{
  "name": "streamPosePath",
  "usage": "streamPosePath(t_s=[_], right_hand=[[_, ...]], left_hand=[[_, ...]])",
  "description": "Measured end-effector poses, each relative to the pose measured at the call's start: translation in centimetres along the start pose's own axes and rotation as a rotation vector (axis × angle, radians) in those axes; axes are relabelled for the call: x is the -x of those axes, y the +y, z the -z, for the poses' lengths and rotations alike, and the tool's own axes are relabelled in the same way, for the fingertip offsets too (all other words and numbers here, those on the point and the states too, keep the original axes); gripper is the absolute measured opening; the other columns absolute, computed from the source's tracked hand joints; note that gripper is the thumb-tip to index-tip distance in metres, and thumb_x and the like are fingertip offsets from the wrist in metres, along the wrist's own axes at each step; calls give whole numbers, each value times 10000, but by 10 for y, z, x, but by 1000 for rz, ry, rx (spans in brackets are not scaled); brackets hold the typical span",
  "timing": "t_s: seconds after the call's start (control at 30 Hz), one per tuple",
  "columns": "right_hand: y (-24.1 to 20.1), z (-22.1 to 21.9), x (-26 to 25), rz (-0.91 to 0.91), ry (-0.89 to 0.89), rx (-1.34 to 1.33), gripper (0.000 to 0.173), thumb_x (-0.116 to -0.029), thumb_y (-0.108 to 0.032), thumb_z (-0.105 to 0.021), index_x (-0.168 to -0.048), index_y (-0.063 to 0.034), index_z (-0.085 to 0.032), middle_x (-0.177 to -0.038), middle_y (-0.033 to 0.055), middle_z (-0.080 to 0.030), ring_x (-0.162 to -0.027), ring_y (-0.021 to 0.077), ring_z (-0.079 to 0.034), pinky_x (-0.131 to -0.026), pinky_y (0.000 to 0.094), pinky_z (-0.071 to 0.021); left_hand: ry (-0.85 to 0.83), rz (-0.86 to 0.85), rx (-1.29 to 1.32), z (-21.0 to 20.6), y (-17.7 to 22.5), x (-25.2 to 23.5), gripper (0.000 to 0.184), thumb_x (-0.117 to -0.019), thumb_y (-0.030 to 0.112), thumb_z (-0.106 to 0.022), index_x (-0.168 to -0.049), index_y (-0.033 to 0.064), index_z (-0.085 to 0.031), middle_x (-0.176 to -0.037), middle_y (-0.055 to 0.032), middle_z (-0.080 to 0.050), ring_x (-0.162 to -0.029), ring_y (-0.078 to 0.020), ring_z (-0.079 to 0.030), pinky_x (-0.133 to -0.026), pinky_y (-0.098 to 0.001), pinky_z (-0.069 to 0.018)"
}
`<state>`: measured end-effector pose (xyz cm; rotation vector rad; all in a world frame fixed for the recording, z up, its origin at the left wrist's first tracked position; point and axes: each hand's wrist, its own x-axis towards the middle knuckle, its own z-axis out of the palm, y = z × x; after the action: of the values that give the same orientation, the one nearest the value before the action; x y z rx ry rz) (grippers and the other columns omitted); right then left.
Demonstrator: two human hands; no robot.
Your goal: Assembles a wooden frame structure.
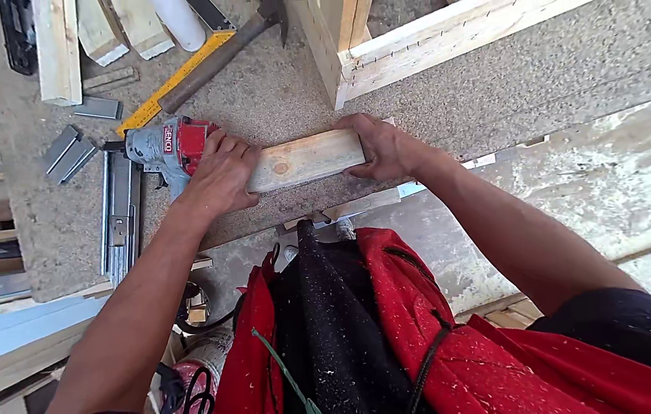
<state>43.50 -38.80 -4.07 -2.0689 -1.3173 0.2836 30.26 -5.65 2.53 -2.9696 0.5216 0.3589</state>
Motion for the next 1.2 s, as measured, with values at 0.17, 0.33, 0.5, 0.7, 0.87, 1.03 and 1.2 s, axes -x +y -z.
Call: streamPosePath(t_s=[0.17, 0.33, 0.5, 0.7, 0.87, 1.03, 1.2], right_hand=[[-2, 1, 0, 4, 6, -5, 849, -740, -308, -877, -1439, -61, -462, -1341, 173, -600, -1242, 305, -603, -1086, 453, -494], [-1, 0, 2, -13, 9, -2, 845, -743, -313, -885, -1439, -80, -464, -1361, 166, -592, -1274, 307, -586, -1113, 456, -474], [0, 0, 2, -2, 22, -17, 822, -739, -291, -884, -1425, -94, -478, -1338, 163, -598, -1248, 311, -595, -1087, 469, -488], [-3, 0, 2, -35, 6, 5, 834, -741, -306, -896, -1431, -104, -473, -1331, 157, -596, -1235, 313, -600, -1081, 469, -490], [-2, -1, 4, -18, 15, 0, 834, -740, -304, -893, -1432, -103, -473, -1333, 164, -597, -1223, 320, -608, -1066, 483, -500], [-1, -1, 3, -1, 30, 8, 832, -736, -318, -885, -1425, -98, -474, -1325, 164, -601, -1219, 326, -610, -1064, 486, -501], [-2, 1, 3, -27, 14, 0, 824, -740, -321, -890, -1423, -103, -483, -1339, 158, -594, -1246, 325, -593, -1083, 476, -485]], left_hand=[[165, 81, 118, 18, 13, 33, 965, -778, 533, -810, -1545, 98, -418, -1553, -145, -464, -1474, -364, -372, -1227, -635, -185], [344, 838, 319, -5, 22, 97, 954, -846, 430, -791, -1566, 12, -324, -1475, -369, -418, -1294, -563, -488, -1012, -720, -439], [163, 1098, 513, -29, 2, 91, 999, -860, 160, -737, -1630, 93, -104, -1224, -362, -623, -1049, -559, -651, -856, -755, -494], [172, 930, 690, 31, -14, 154, 710, -884, 327, -768, -1483, 111, -454, -956, -190, -690, -715, -344, -696, -644, -603, -594], [242, 760, 1213, 91, 12, 211, 206, -905, 237, -674, -981, 59, -603, -602, -116, -603, -483, -264, -630, -499, -420, -592], [137, 696, 1427, 100, 28, 195, 160, -901, 229, -680, -932, 77, -641, -612, -110, -606, -499, -240, -637, -522, -398, -601], [-18, 658, 1443, 96, 23, 180, 194, -917, 258, -689, -923, 73, -631, -623, -112, -602, -517, -242, -641, -538, -406, -604]])
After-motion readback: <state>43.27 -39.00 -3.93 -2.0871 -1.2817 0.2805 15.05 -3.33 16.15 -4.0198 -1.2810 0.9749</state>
